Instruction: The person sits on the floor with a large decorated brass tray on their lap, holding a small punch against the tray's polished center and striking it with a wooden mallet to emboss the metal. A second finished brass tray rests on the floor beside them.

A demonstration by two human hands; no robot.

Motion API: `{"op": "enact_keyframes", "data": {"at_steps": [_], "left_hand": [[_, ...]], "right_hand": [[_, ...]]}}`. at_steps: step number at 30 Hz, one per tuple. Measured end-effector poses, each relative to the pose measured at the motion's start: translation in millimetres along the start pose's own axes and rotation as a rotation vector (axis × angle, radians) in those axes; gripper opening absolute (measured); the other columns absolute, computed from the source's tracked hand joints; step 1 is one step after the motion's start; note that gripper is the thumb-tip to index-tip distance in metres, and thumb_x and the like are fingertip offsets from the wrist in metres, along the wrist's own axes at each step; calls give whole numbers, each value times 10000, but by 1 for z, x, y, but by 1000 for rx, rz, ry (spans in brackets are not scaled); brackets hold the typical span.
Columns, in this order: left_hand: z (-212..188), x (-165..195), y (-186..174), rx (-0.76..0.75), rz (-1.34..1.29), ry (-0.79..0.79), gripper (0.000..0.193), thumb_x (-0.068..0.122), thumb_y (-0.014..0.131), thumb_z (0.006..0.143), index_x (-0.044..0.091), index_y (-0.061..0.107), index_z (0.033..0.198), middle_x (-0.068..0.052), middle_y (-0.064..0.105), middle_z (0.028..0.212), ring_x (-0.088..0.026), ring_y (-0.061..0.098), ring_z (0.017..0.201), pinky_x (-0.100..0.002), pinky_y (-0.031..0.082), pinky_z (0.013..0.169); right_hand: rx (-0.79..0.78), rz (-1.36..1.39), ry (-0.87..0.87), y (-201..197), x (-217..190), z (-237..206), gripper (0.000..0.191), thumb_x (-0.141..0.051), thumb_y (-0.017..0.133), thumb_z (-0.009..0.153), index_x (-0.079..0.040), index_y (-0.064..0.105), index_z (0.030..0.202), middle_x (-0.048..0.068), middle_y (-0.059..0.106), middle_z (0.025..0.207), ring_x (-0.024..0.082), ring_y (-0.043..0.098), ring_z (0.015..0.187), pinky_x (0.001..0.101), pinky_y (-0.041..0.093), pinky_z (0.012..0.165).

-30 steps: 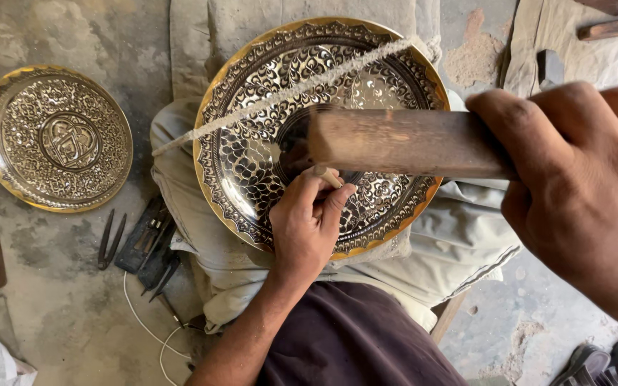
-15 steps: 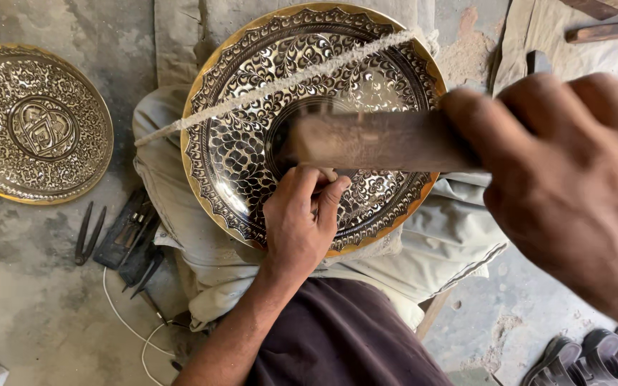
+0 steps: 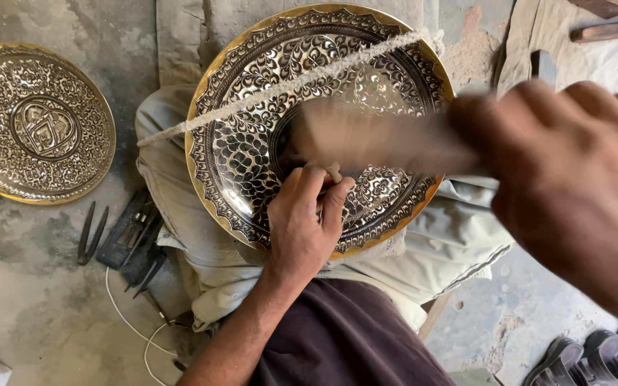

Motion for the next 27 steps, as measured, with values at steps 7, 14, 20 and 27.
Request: {"op": "enact_keyframes", "data": {"at_steps": [7,14,20,27], "left_hand": [[1,-3,1,-33,98,-47,170,187,776,989,65,657,994,-38,632,840,-137,622,629,-308,507,520],[-2,-1,-2,15,31,47,166,196,718,1035,58,646,1093,-37,637,901,-136,643,714,-292,515,562],[-2,-4,1,-20,68,10,175,215,736,1029,80,624,1029,-23,612,845,-121,618,662,-286,497,535],[-2,-3,1,-31,54,-24,183,204,736,1022,54,638,1059,-41,639,882,-140,654,712,-295,538,577]], "right_hand": [[79,115,-46,0,2,-5,502,-28,770,796,-94,663,1282,138,706,985,291,692,830,411,555,811],[160,318,53,-3,5,-9,500,23,746,842,-68,637,1321,148,683,1058,336,684,962,421,547,891],[90,78,-43,-4,2,-1,543,-5,761,687,-108,714,1218,100,716,951,264,694,805,387,558,793],[36,-52,-62,-12,-8,14,401,-16,767,804,-143,722,1182,67,713,908,200,656,707,362,557,754]]}}
Point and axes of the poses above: each hand's wrist, its own z-axis towards the middle knuckle, its own y-axis out of the palm, x = y × z, the point moved 4 cm from there along z, towards the middle knuckle
